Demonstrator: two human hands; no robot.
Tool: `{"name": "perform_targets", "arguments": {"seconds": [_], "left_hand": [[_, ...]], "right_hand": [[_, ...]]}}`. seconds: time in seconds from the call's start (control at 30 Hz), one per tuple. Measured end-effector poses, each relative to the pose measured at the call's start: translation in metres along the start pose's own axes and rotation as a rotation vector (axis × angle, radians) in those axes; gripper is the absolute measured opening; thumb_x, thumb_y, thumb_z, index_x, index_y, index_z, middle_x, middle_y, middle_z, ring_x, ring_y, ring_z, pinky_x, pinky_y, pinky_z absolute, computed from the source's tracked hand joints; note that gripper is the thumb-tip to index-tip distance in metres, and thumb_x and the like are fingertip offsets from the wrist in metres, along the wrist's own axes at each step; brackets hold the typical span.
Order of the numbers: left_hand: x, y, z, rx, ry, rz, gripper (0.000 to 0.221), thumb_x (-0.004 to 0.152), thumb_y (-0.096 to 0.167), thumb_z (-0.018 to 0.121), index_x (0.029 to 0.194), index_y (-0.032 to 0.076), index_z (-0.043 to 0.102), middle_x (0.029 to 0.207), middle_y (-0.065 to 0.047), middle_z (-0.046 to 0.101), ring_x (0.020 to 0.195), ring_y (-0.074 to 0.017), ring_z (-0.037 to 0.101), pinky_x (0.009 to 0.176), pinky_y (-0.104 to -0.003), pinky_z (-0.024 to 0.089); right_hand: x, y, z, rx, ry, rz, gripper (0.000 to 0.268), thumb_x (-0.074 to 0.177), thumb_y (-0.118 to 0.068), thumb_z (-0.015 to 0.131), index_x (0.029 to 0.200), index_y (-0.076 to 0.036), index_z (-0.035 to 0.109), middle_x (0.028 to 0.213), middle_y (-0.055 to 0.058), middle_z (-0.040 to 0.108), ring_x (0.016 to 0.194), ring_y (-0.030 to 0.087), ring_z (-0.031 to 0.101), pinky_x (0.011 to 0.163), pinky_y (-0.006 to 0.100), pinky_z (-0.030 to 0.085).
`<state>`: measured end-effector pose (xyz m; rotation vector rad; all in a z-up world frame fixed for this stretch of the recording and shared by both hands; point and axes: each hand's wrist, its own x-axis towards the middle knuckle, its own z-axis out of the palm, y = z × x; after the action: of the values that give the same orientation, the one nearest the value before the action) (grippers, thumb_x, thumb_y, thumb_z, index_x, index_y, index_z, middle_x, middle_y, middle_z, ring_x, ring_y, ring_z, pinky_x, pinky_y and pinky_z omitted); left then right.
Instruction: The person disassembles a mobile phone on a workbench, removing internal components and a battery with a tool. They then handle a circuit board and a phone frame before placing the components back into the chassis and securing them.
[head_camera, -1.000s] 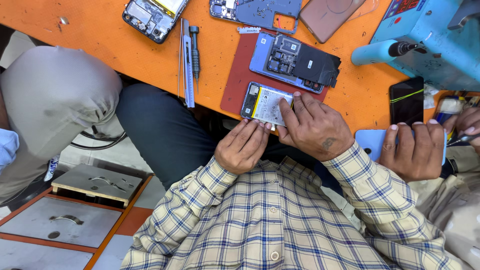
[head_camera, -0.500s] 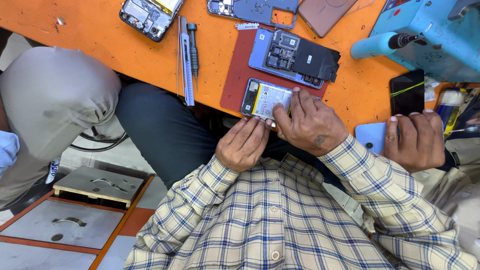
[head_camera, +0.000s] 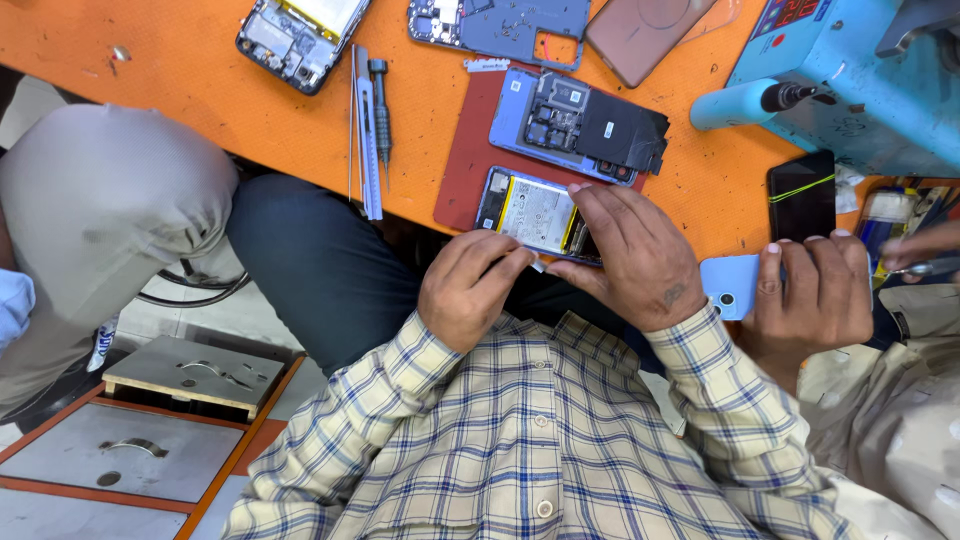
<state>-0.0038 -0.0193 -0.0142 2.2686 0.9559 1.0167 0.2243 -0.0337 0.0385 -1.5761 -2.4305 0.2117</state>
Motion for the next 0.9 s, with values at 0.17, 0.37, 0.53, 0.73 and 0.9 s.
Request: {"name": "perform_targets", "arguments": {"seconds": [0.17, 0.37, 0.53, 0.73, 0.9], "left_hand": [[0.025, -0.009, -0.015, -0.047, 0.076, -0.121, 0.016, 0.096, 0.001, 0.065, 0.113, 0.003, 0.065, 0.123, -0.014, 0.067, 0.121, -0.0361, 0.063, 0.107, -0.046, 0.052], [0.056, -0.032, -0.014, 0.048, -0.112, -0.138, 0.023, 0.092, 0.003, 0.065, 0.115, 0.005, 0.061, 0.115, -0.008, 0.068, 0.118, -0.0313, 0.062, 0.1, -0.045, 0.048], [0.053, -0.031, -0.019, 0.05, -0.143, -0.149, 0.022, 0.093, 0.004, 0.064, 0.115, 0.005, 0.06, 0.114, -0.008, 0.067, 0.115, -0.0302, 0.061, 0.098, -0.044, 0.048], [0.048, -0.022, -0.033, 0.028, -0.175, -0.207, 0.023, 0.092, 0.002, 0.064, 0.115, 0.002, 0.064, 0.109, -0.011, 0.066, 0.108, -0.0324, 0.062, 0.094, -0.043, 0.051], [0.052, -0.012, -0.024, 0.005, -0.096, -0.189, 0.021, 0.092, 0.002, 0.068, 0.113, 0.003, 0.069, 0.11, -0.011, 0.066, 0.106, -0.0311, 0.064, 0.091, -0.041, 0.053]], "right_hand": [[-0.012, -0.002, 0.002, 0.072, 0.067, 0.115, 0.088, 0.075, -0.035, 0.09, 0.143, 0.001, 0.048, 0.134, 0.019, 0.062, 0.124, 0.038, 0.06, 0.107, 0.046, 0.049], [-0.026, 0.005, 0.006, 0.101, 0.042, 0.194, 0.091, 0.073, -0.031, 0.092, 0.144, 0.002, 0.046, 0.132, 0.021, 0.061, 0.124, 0.04, 0.059, 0.107, 0.046, 0.049], [-0.028, 0.01, 0.011, 0.117, 0.051, 0.175, 0.088, 0.074, -0.027, 0.092, 0.144, 0.001, 0.047, 0.134, 0.02, 0.062, 0.127, 0.04, 0.058, 0.108, 0.046, 0.049], [-0.027, 0.012, 0.011, 0.172, 0.024, 0.212, 0.087, 0.072, -0.025, 0.092, 0.144, -0.001, 0.049, 0.135, 0.018, 0.063, 0.129, 0.037, 0.058, 0.108, 0.044, 0.05], [-0.027, 0.014, 0.011, 0.203, 0.027, 0.211, 0.086, 0.072, -0.025, 0.092, 0.144, -0.002, 0.05, 0.136, 0.017, 0.063, 0.13, 0.035, 0.058, 0.108, 0.044, 0.05]]}}
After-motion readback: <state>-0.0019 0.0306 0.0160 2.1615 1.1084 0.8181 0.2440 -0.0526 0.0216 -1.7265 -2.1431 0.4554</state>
